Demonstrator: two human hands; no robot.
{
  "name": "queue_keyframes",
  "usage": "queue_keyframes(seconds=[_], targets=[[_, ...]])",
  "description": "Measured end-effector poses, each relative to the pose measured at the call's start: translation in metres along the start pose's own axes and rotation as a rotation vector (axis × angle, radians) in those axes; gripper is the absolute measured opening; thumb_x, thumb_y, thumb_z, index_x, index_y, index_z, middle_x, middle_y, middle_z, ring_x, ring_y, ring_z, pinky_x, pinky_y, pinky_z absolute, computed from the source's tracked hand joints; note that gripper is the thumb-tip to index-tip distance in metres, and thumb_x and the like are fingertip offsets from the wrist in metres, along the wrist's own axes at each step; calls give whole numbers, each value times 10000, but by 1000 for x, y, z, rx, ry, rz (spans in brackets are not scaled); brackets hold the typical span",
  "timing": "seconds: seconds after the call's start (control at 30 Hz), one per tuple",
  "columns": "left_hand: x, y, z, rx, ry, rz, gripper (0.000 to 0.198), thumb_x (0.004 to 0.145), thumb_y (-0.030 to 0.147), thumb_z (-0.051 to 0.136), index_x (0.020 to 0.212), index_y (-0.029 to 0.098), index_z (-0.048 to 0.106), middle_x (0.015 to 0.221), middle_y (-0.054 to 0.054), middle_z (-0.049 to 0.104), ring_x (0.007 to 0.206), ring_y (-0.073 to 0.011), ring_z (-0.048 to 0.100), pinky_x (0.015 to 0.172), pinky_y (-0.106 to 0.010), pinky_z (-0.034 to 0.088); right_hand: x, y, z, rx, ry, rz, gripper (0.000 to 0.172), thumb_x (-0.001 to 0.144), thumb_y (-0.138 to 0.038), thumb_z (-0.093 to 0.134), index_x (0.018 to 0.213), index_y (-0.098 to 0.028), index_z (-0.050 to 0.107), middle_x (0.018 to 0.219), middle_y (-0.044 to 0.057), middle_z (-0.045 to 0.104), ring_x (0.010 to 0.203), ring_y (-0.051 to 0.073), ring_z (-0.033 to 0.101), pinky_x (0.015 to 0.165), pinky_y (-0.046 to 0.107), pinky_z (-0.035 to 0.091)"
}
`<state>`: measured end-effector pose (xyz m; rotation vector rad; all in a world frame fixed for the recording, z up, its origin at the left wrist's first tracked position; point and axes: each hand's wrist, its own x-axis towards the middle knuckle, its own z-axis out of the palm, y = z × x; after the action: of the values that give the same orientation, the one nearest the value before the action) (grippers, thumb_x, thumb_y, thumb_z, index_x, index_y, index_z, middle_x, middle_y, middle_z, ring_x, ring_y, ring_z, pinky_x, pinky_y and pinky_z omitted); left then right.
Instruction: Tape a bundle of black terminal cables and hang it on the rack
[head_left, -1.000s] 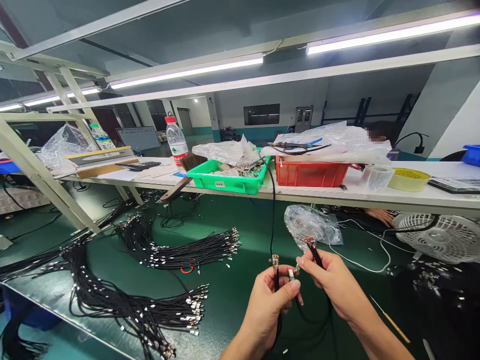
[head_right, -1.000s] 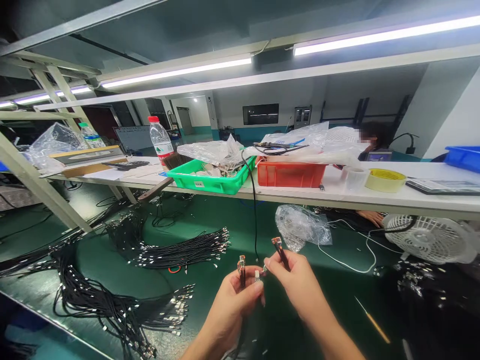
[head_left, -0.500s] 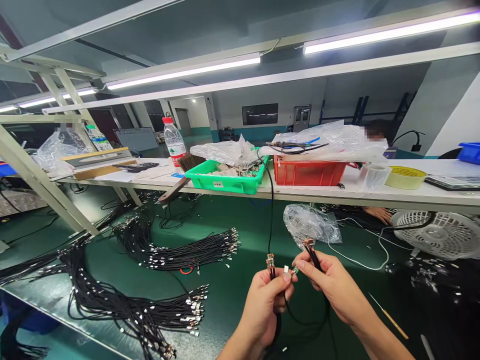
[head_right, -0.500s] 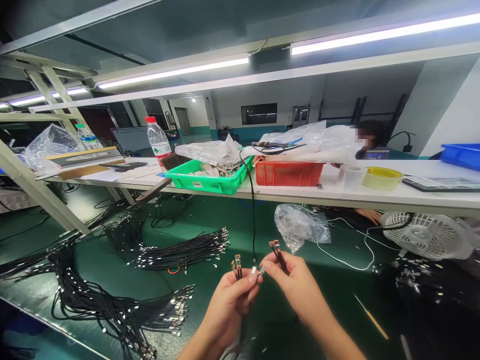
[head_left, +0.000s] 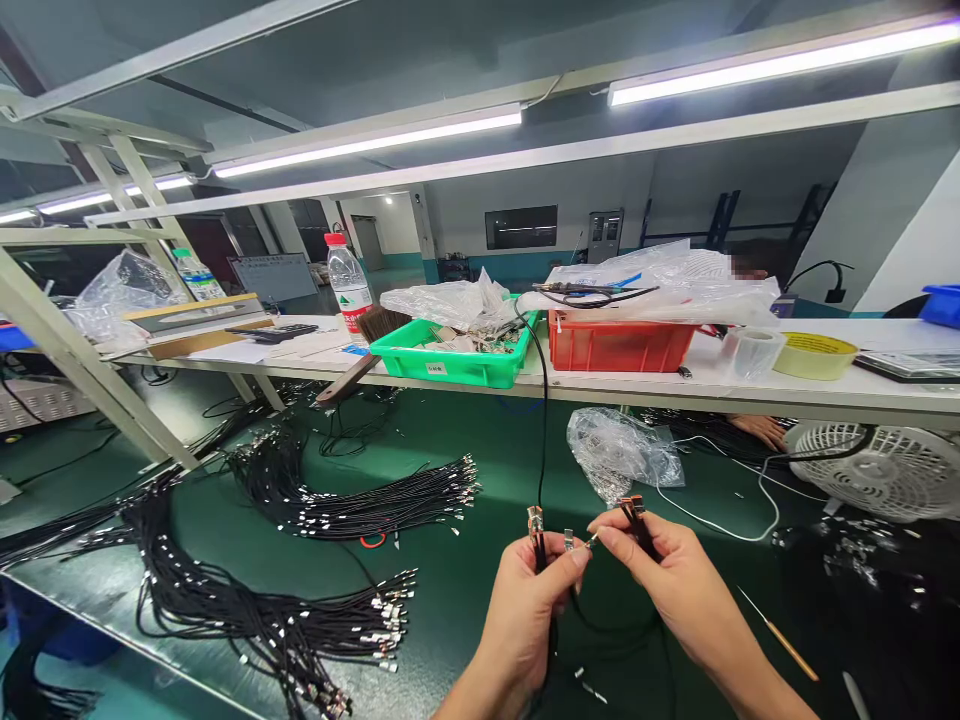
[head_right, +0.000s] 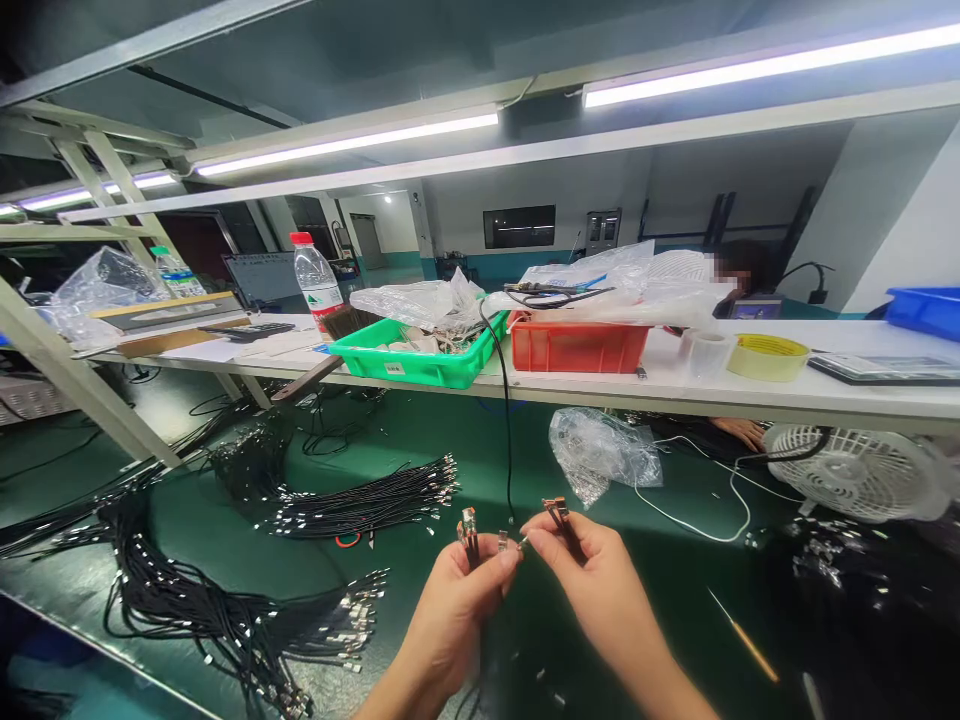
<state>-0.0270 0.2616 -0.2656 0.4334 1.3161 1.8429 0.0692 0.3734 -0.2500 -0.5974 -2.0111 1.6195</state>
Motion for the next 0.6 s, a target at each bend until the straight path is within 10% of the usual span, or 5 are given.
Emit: queue_keyframes(seconds=[0.23,0.6], targets=[[-2,-7,4,183,89,264,161,647,253,711,649,125,613,647,-11,578,627,-109,495,616,-209,393,0,3,3,-71,-32,30,349,792,-489,480,642,-174,473,619,-23,425,601,127,385,576,238,343],[-3,-4,0,-4,15,91,197,624,243,741,714,112,625,621,2,561,561,-63,441,529,-168,318,-4,2,7,175,-106,60,305,811,-452,499,697,-172,464,612,-47,329,529,87,249,475,221,232]])
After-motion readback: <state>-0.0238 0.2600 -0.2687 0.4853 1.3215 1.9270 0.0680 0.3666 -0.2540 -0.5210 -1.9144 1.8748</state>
